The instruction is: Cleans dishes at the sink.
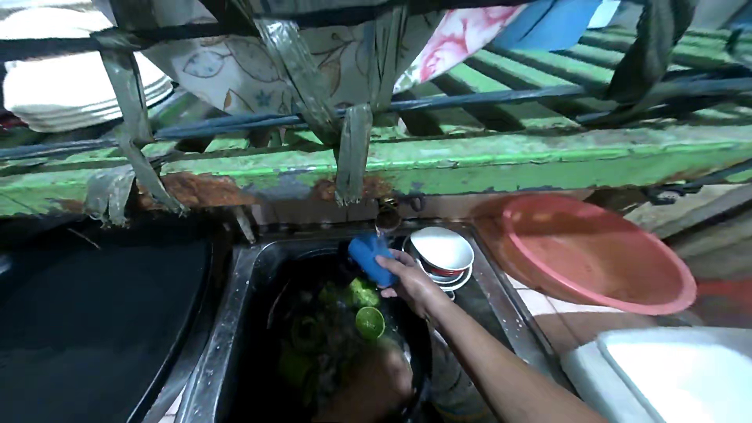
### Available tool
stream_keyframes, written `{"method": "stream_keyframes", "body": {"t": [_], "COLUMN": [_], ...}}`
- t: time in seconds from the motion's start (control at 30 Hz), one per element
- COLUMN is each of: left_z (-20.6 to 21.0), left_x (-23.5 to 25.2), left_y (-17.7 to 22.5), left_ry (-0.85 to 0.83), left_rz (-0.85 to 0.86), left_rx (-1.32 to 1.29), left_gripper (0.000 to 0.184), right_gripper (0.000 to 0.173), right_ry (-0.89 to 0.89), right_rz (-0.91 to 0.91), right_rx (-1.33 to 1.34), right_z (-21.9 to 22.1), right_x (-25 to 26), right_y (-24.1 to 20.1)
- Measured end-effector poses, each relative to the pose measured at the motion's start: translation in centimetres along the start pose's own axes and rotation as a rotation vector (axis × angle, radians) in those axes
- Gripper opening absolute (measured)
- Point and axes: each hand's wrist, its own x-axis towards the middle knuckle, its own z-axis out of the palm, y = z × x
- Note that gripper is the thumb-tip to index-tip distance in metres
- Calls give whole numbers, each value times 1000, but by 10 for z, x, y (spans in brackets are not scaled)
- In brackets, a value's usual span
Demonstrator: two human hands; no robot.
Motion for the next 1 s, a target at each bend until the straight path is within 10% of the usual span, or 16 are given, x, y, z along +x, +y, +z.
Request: {"method": "stream_keyframes", "body": {"t": [0.17,0.37,0.67,0.87,1.0], "left_z": [72,31,-67,-89,-74], "left_x": [20,51,101,56,82], "left_y": [-36,-24,2,53,13], "left_ry": [-94,-2,214,662,702], "left_rz": [97,94,-228,376,405], "left_rx": [501,362,-924,307,410], "left_gripper": [45,32,49,25,27], "right_gripper": [45,60,56,51,60], "right_ry": [-73,-236,149,321,332], "right_rz": [98,-151,-358,-334,-288], "right_rx": [154,-631,160,-36,-101], "right_z": [45,22,-114,-137,-133], "right_x": [15,-35,-110,-156,-164], "right_y": [-36,-54,19,55,61]}}
